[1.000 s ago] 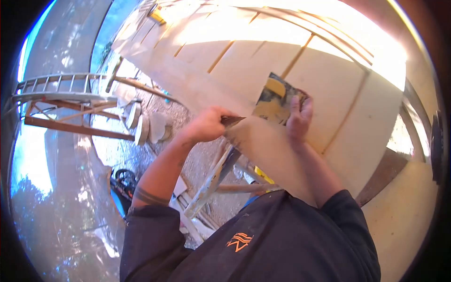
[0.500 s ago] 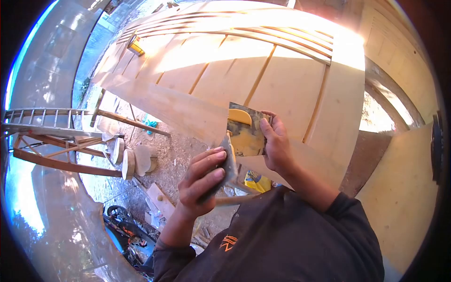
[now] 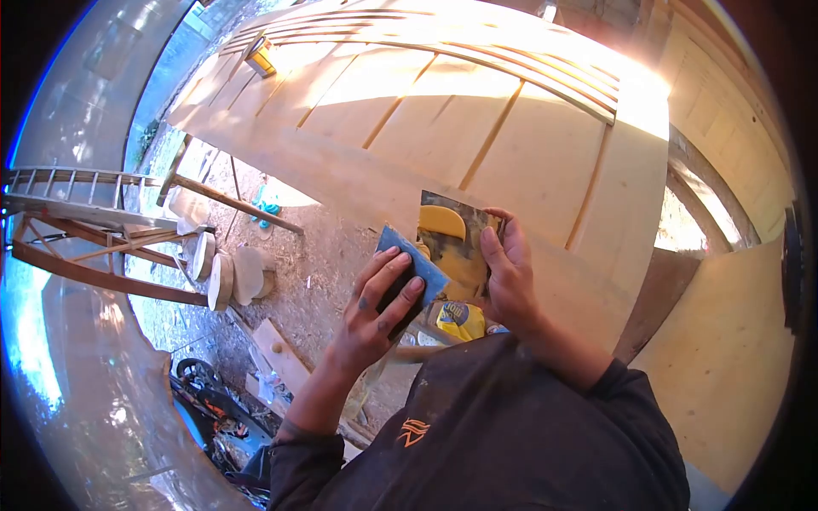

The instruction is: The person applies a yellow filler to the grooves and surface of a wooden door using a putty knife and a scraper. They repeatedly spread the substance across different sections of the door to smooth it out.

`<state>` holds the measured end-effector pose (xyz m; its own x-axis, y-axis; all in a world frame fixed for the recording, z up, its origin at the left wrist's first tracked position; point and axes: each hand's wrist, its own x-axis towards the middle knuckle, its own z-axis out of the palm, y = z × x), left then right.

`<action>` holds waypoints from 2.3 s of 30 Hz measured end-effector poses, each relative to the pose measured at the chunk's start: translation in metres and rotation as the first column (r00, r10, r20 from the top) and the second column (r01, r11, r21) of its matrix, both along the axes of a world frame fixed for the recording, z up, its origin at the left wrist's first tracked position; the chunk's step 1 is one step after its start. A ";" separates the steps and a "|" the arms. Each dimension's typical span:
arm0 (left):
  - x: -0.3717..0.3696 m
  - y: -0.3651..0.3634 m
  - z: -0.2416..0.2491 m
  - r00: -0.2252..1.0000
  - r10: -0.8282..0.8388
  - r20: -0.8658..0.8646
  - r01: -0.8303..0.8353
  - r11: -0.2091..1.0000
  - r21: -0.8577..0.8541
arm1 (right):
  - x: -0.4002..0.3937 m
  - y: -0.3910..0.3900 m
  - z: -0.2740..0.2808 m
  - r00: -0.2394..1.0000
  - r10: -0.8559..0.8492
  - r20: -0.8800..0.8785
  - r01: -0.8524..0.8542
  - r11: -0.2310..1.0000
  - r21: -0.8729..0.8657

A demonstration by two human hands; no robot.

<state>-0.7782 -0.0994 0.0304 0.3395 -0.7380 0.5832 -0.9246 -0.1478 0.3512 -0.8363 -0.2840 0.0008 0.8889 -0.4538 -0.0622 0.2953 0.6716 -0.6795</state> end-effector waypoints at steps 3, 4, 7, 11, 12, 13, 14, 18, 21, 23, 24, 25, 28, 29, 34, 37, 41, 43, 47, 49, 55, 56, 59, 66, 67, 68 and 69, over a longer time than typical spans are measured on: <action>0.008 0.004 -0.020 0.999 0.018 -0.046 -0.019 0.999 -0.037 | -0.006 0.000 -0.005 0.999 -0.044 -0.021 0.043 0.998 -0.038; 0.012 0.007 -0.028 0.993 0.072 -0.092 -0.071 0.997 0.015 | -0.009 0.000 0.000 0.998 -0.070 0.000 0.070 0.995 -0.069; 0.017 0.015 -0.043 0.909 0.285 -0.304 -0.294 0.956 0.015 | -0.016 -0.006 0.014 0.989 -0.150 -0.007 0.145 0.963 -0.228; -0.004 0.003 -0.003 0.553 0.040 -0.832 -0.512 0.804 -0.302 | -0.018 -0.012 -0.013 0.953 -0.276 -0.123 0.208 0.895 -0.394; -0.012 0.003 0.003 0.625 0.088 -0.775 -0.473 0.834 -0.286 | -0.018 -0.013 -0.016 0.948 -0.289 -0.132 0.218 0.894 -0.390; -0.020 0.003 0.007 0.692 0.131 -0.710 -0.433 0.862 -0.262 | -0.020 -0.012 -0.016 0.951 -0.278 -0.137 0.218 0.915 -0.341; -0.028 0.003 0.010 0.753 0.167 -0.636 -0.393 0.890 -0.232 | -0.020 -0.010 -0.015 0.953 -0.269 -0.141 0.220 0.932 -0.288; -0.042 -0.020 0.000 0.958 -0.144 -0.247 0.105 0.980 -0.166 | -0.026 -0.011 -0.006 0.975 -0.181 -0.129 0.174 0.983 -0.065; -0.026 -0.024 -0.025 0.975 0.070 -0.212 -0.074 0.997 -0.007 | -0.038 -0.029 -0.020 0.959 -0.222 -0.176 0.194 0.967 -0.163; 0.014 -0.033 -0.001 0.944 0.314 -0.106 -0.288 0.935 0.208 | -0.059 -0.052 -0.025 0.929 -0.330 -0.169 0.288 0.929 -0.232; 0.032 -0.037 0.001 0.933 0.349 -0.091 -0.317 0.913 0.256 | -0.066 -0.062 -0.027 0.911 -0.380 -0.160 0.331 0.906 -0.265; 0.056 -0.040 0.000 0.924 0.375 -0.068 -0.327 0.872 0.364 | -0.072 -0.068 -0.031 0.896 -0.409 -0.173 0.358 0.895 -0.264; 0.115 -0.062 -0.018 0.838 0.475 -0.271 -0.259 0.781 0.568 | -0.089 -0.084 -0.044 0.858 -0.472 -0.205 0.410 0.868 -0.282; 0.132 -0.066 -0.031 0.831 0.437 -0.343 -0.177 0.793 0.583 | -0.095 -0.087 -0.050 0.853 -0.477 -0.212 0.407 0.862 -0.301; 0.092 -0.122 -0.021 0.813 0.422 -0.402 0.053 0.633 0.772 | -0.116 -0.103 -0.066 0.801 -0.537 -0.264 0.417 0.818 -0.396; 0.043 -0.125 -0.020 0.880 0.293 -0.374 0.120 0.624 0.772 | -0.114 -0.112 -0.070 0.801 -0.530 -0.280 0.411 0.825 -0.388; 0.004 -0.124 0.006 0.831 0.212 -0.515 0.292 0.622 0.726 | -0.109 -0.110 -0.063 0.794 -0.552 -0.252 0.394 0.785 -0.479; -0.008 -0.131 0.033 0.796 0.150 -0.587 0.286 0.761 0.582 | -0.106 -0.107 -0.053 0.809 -0.534 -0.246 0.342 0.767 -0.543; -0.027 -0.139 0.061 0.915 -0.014 -0.403 0.243 0.816 0.525 | -0.101 -0.104 -0.039 0.851 -0.462 -0.250 0.221 0.746 -0.628; -0.026 -0.138 0.066 0.961 -0.050 -0.273 0.205 0.792 0.575 | -0.096 -0.096 -0.031 0.877 -0.411 -0.248 0.141 0.714 -0.686; -0.006 -0.103 0.050 0.956 -0.087 -0.280 0.243 0.768 0.592 | -0.061 -0.070 -0.030 0.895 -0.419 -0.153 0.165 0.630 -0.759; -0.004 -0.095 0.050 0.948 -0.077 -0.310 0.258 0.757 0.600 | -0.053 -0.066 -0.031 0.896 -0.412 -0.165 0.167 0.657 -0.735; 0.029 -0.066 0.055 0.842 0.036 -0.538 0.358 0.709 0.608 | -0.025 -0.068 -0.041 0.884 -0.417 -0.213 0.166 0.704 -0.691; 0.211 0.044 0.030 0.673 0.616 -0.409 -0.351 0.753 0.556 | 0.020 -0.105 -0.109 0.836 -0.507 -0.210 0.182 0.618 -0.765; 0.241 0.055 0.026 0.646 0.695 -0.315 -0.455 0.682 0.572 | 0.023 -0.105 -0.124 0.833 -0.521 -0.186 0.189 0.584 -0.789; 0.278 0.072 0.009 0.615 0.748 -0.250 -0.538 0.630 0.561 | 0.024 -0.102 -0.120 0.845 -0.496 -0.199 0.206 0.646 -0.735; 0.314 0.086 -0.003 0.602 0.774 -0.197 -0.577 0.592 0.562 | 0.022 -0.099 -0.112 0.855 -0.471 -0.216 0.218 0.706 -0.674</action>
